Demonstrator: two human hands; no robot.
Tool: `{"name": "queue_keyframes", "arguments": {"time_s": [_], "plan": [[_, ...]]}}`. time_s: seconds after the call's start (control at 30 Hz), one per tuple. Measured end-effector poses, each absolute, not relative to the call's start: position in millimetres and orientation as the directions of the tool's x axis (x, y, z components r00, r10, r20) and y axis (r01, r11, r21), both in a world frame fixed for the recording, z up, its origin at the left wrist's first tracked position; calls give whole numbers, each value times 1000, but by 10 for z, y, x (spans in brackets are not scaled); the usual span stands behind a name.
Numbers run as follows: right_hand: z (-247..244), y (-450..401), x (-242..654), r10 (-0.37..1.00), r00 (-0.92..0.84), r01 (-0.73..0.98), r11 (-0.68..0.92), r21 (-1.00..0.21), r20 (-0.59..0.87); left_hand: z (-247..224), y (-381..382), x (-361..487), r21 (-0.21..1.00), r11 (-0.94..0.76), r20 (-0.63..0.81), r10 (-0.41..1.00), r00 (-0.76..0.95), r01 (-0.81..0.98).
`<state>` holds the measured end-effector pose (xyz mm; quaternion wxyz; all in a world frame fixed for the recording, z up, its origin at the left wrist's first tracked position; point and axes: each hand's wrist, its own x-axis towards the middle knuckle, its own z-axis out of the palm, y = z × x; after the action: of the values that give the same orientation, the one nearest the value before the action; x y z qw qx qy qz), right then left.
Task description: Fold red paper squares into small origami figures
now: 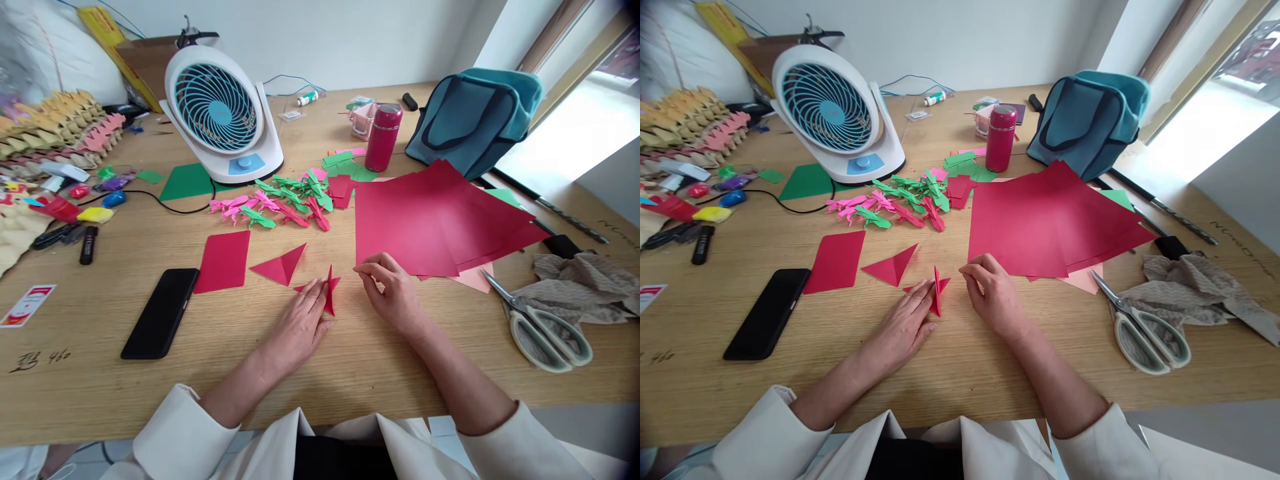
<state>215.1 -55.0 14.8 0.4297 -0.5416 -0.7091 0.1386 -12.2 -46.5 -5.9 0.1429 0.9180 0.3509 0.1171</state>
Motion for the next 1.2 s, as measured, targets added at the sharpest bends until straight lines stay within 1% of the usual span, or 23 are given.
{"name": "queue_keyframes", "arguments": {"time_s": [0.13, 0.33, 0.53, 0.63, 0.73, 0.83, 1.03, 1.2], "plan": [[171, -575, 2123, 881, -55, 637, 394, -663, 470, -25, -480, -94, 322, -693, 66, 696, 715, 645], [138, -612, 2077, 867, -163, 638, 456, -621, 470, -8, -497, -57, 274, -689, 58, 708, 704, 671], [105, -606, 2050, 861, -259, 715, 476, -512, 439, -19, -498, -35, 269, -669, 26, 725, 689, 693], [93, -593, 2038, 866, -300, 766, 468, -440, 399, -25, -494, -35, 258, -667, 26, 728, 685, 699], [83, -589, 2029, 884, -308, 824, 432, -367, 351, -41, -491, -48, 256, -678, 37, 719, 694, 689], [69, -590, 2025, 896, -302, 855, 405, -324, 325, -60, -490, -69, 248, -702, 42, 696, 717, 667], [36, -589, 2031, 902, -320, 870, 401, -287, 290, -38, -501, -74, 217, -723, 29, 676, 736, 655], [42, -590, 2019, 895, -343, 853, 424, -304, 285, 0, -500, -53, 193, -722, -6, 676, 737, 665]]}}
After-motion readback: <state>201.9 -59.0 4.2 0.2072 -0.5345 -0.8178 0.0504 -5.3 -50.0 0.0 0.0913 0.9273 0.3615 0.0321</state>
